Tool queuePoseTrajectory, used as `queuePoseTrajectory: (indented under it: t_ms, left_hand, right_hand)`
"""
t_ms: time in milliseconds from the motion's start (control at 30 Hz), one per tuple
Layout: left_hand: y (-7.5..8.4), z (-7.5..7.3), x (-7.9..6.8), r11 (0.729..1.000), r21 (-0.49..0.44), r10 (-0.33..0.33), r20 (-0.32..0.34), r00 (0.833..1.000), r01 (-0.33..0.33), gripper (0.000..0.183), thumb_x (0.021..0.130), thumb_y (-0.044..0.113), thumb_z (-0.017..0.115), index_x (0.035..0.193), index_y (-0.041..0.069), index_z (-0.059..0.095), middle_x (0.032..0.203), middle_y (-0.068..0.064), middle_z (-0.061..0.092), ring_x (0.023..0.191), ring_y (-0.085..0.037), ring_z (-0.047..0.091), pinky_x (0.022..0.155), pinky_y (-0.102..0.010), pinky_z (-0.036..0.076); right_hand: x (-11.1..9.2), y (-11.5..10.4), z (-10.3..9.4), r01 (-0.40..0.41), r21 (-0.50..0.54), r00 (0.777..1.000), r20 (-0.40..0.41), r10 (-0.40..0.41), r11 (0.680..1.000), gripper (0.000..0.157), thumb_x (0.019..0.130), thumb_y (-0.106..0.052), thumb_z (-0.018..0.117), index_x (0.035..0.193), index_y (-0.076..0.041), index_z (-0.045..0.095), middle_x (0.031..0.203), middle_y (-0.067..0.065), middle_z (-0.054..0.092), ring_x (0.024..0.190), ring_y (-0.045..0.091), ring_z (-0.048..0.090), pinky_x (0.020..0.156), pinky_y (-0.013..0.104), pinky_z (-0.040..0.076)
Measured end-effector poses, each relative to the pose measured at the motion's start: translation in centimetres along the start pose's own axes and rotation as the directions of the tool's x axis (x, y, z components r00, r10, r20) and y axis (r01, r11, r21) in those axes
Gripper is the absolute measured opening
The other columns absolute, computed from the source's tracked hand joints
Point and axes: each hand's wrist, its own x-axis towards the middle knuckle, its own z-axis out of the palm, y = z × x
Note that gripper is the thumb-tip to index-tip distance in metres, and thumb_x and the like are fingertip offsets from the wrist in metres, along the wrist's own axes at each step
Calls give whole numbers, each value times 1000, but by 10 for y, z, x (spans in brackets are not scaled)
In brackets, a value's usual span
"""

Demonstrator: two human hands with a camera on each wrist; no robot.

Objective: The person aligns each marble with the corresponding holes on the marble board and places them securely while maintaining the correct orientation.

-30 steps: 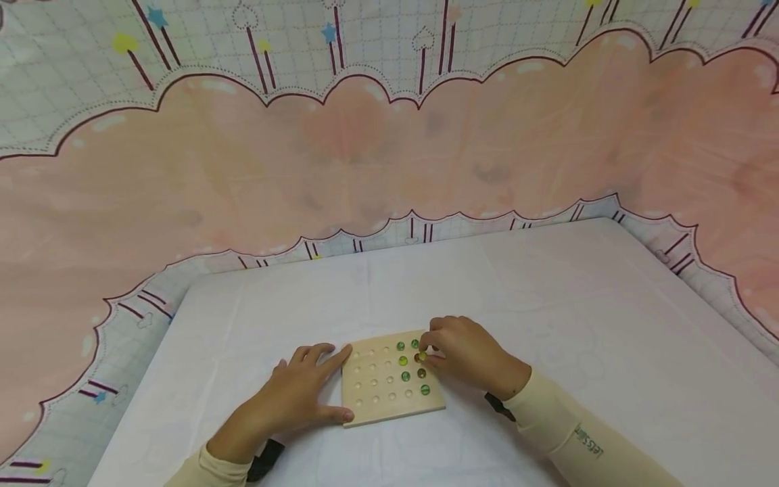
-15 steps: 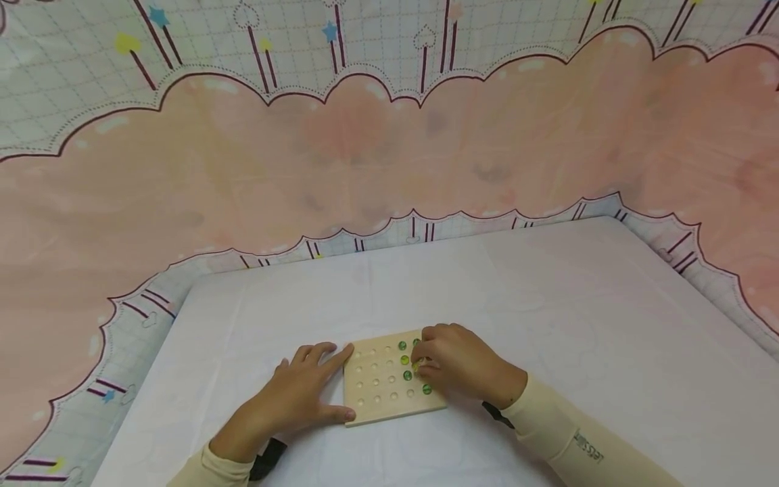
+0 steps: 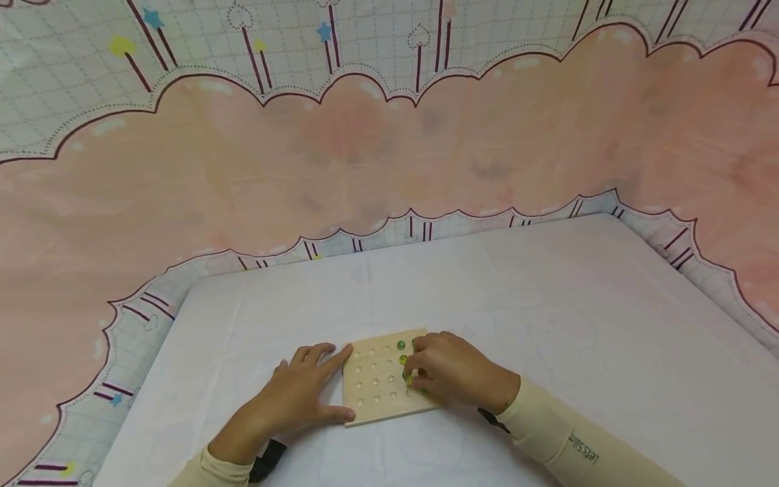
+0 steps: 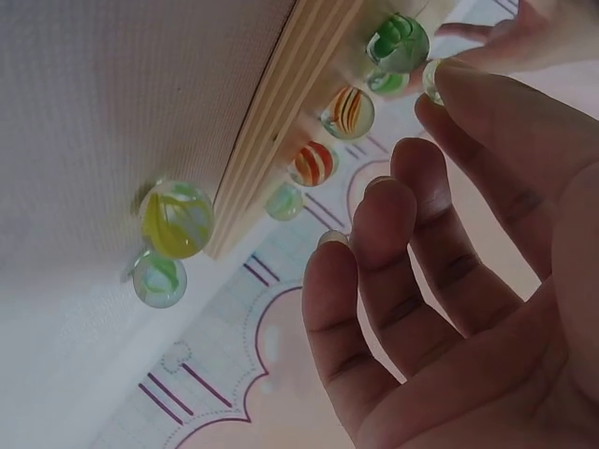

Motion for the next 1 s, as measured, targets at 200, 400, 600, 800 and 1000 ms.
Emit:
queuePoseTrajectory:
  t_ms: [200, 400, 600, 800, 1000]
  left_hand:
    - [-2, -1, 0, 1000, 8, -11, -7, 1000, 11, 106, 67, 74, 76, 155, 29, 38, 151, -9, 44, 138, -36, 40, 102, -79, 31]
    - [-5, 0, 0, 1000, 15, -6, -13, 1000, 6, 106, 67, 74, 75, 155, 30, 37, 151, -9, 44, 138, -36, 40, 102, -79, 31]
    - [-4, 2, 1, 1000, 6, 9, -20, 1000, -9, 106, 67, 74, 75, 155, 29, 37, 151, -9, 43, 138, -37, 39, 103, -79, 30]
    - [-3, 4, 1, 1000, 9, 10, -21, 1000, -10, 106, 67, 73, 76, 155, 28, 38, 150, -10, 44, 137, -37, 40, 102, -80, 31]
    - [-2, 6, 2, 1000, 15, 10, -22, 1000, -9, 106, 67, 74, 76, 155, 29, 38, 150, -9, 44, 138, -36, 40, 102, -79, 31]
  right_hand:
    - [3, -2, 1, 28, 14, 999, 20, -29, 999, 10, 81, -15, 82, 87, -23, 78, 78, -10, 59, 70, -3, 43, 70, 20, 45]
    - [6, -3, 2, 34, 13, 998, 42, -35, 999, 8, 81, -16, 83, 84, -22, 78, 74, -10, 56, 68, -2, 41, 67, 18, 41]
    - [3, -3, 5, 30, 20, 998, 55, -31, 999, 11, 81, -14, 81, 80, -24, 77, 70, -11, 51, 66, -1, 37, 66, 18, 37]
    - [0, -2, 8, 30, 12, 998, 51, -30, 999, 12, 81, -14, 81, 80, -26, 77, 71, -13, 51, 66, -3, 37, 69, 20, 39]
    - [-1, -3, 9, 20, 0, 998, 57, -20, 1000, 11, 81, -15, 81, 83, -25, 79, 72, -12, 52, 66, -3, 38, 69, 21, 41]
